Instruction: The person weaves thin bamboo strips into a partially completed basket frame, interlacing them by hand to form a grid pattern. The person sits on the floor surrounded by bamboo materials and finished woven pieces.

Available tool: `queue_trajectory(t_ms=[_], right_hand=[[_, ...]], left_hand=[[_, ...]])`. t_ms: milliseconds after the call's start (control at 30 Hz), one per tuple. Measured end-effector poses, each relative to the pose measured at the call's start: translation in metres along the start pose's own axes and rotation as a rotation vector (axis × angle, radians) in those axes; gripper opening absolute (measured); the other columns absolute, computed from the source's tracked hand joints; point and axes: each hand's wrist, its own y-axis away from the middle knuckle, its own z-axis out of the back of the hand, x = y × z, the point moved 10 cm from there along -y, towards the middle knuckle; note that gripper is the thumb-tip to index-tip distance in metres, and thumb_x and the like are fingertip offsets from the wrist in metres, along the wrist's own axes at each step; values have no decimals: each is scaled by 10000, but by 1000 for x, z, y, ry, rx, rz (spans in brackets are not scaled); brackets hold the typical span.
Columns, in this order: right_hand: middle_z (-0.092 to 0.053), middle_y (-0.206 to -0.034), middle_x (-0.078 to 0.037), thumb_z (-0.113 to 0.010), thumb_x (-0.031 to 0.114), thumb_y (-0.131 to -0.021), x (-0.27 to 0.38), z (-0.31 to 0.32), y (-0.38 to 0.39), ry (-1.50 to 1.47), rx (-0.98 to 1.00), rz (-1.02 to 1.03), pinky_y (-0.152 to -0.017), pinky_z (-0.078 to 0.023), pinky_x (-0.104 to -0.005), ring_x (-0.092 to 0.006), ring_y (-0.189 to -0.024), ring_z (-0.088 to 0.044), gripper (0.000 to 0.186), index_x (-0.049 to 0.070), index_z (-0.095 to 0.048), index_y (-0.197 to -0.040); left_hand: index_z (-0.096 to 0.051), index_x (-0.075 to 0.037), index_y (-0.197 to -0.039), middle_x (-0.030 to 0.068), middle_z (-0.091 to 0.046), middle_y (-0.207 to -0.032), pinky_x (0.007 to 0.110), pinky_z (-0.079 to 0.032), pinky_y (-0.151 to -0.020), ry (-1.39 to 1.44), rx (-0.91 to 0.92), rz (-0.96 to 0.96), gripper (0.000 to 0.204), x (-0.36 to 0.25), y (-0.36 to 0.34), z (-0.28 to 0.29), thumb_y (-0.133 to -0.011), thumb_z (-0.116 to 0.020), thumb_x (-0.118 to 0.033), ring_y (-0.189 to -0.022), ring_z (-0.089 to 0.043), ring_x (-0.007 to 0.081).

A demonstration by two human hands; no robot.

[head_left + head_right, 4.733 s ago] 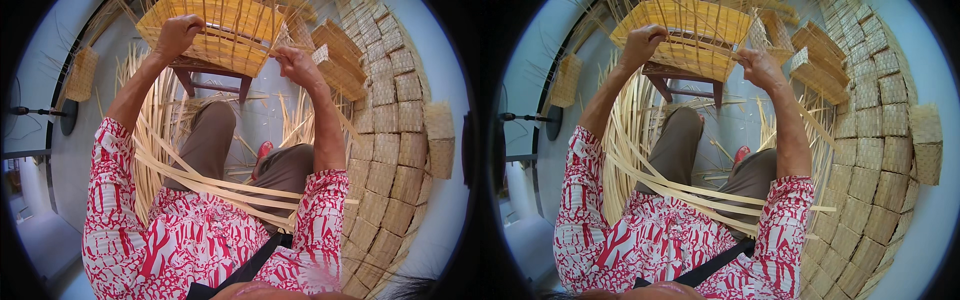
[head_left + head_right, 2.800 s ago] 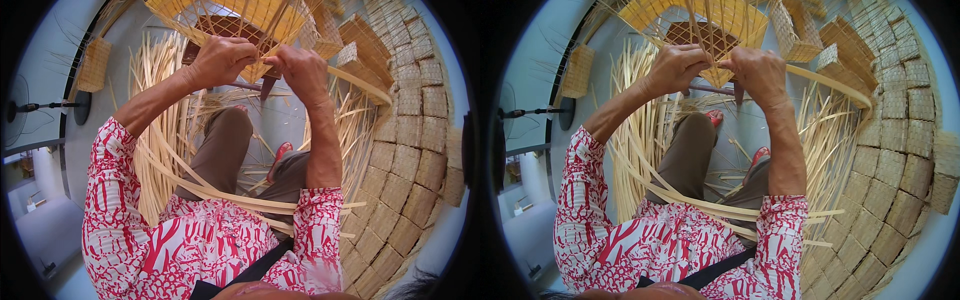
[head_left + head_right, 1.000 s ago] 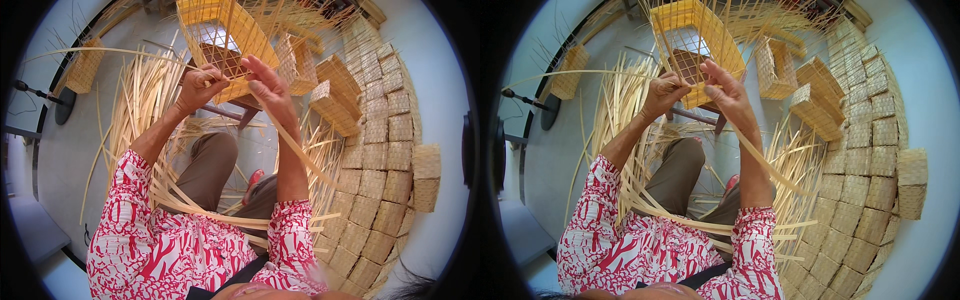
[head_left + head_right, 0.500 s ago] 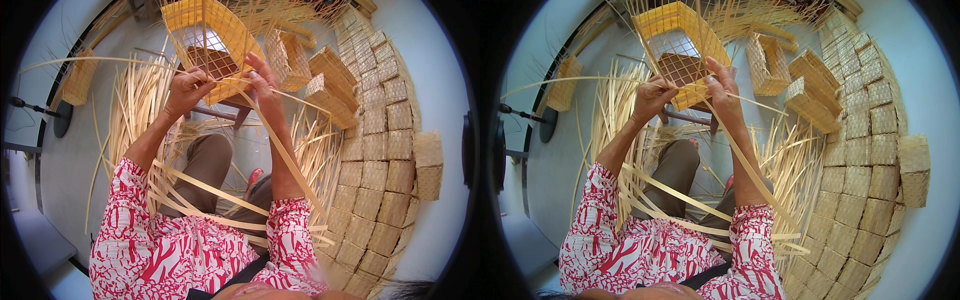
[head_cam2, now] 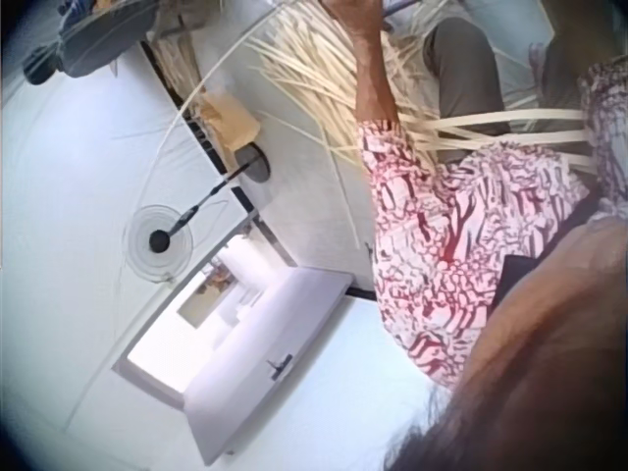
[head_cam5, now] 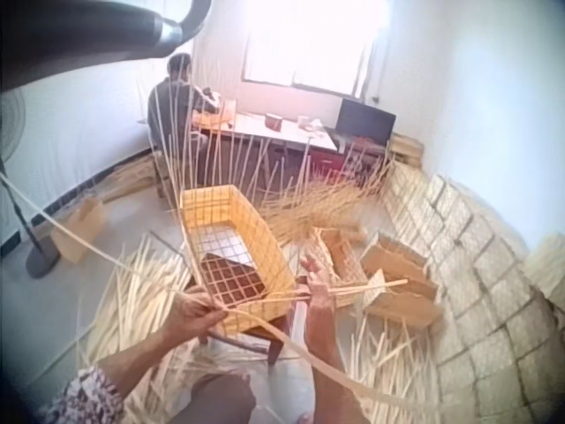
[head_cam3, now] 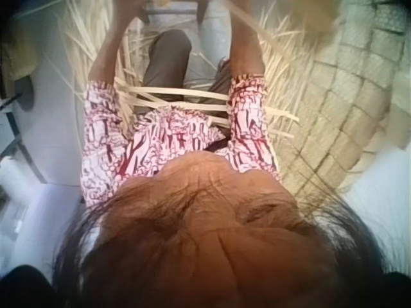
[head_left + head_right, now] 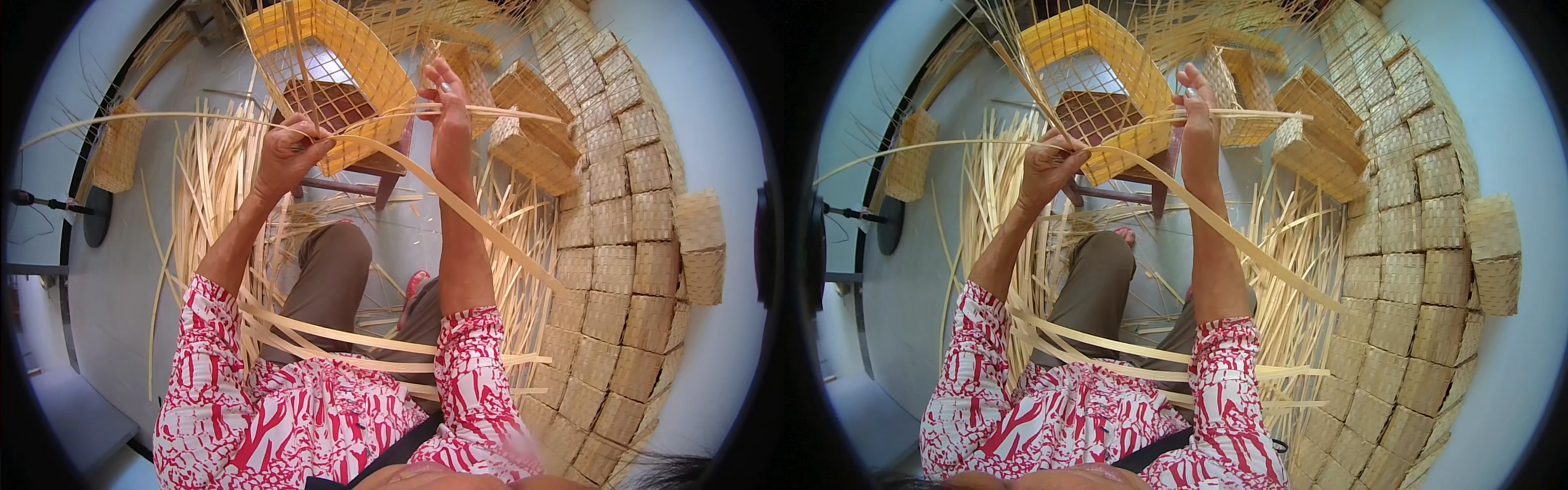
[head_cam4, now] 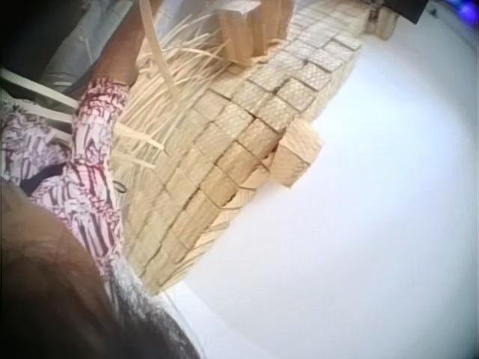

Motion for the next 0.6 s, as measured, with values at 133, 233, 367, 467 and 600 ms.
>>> queue_trajectory(t_ms=[133, 233, 367, 467, 600], right_hand=[[-571, -1414, -79, -412, 209, -1015, 1, -3, -7, -40, 59, -14, -849, -456, -264, -124, -1044, -555, 512, 78, -481, -1505], [-640, -1242, -90, -458, 173, -1019, 2, 12, -8, 32, 9, 10, -803, -496, -282, -142, -969, -597, 359, 43, -607, -1319], [-635, -936, -58, -537, 207, -1043, -9, 35, 1, -242, -235, 8, -773, -510, -301, -131, -846, -593, 221, 33, -673, -1034], [-637, -997, -75, -500, 253, -1068, -41, 47, 6, -563, -370, -160, -802, -530, -362, -179, -906, -617, 267, 29, -645, -1067], [-669, -1042, -131, -461, 243, -1073, -64, 56, 11, -746, -466, -269, -853, -555, -422, -251, -932, -645, 270, 22, -613, -1097]], left_hand=[[-775, -22, -911, 36, -658, -780, 264, -495, -629, 0, -1, 115, 70, 5, 0, 1, -850, -803, -43, -740, -613, 120], [-792, -33, -943, 26, -654, -784, 257, -484, -631, 37, -11, 102, 114, -3, -1, 0, -839, -825, -65, -731, -590, 116], [-787, -19, -959, -4, -596, -782, 243, -447, -638, 145, -83, 109, 98, 11, 4, -3, -877, -808, -68, -738, -534, 84], [-769, -14, -970, -17, -562, -812, 236, -417, -636, 268, -117, 175, 72, 16, 6, -8, -917, -776, -62, -743, -507, 70], [-741, -12, -980, -22, -550, -841, 235, -393, -628, 279, -143, 134, 58, 14, 3, -10, -944, -747, -57, -734, -478, 62]])
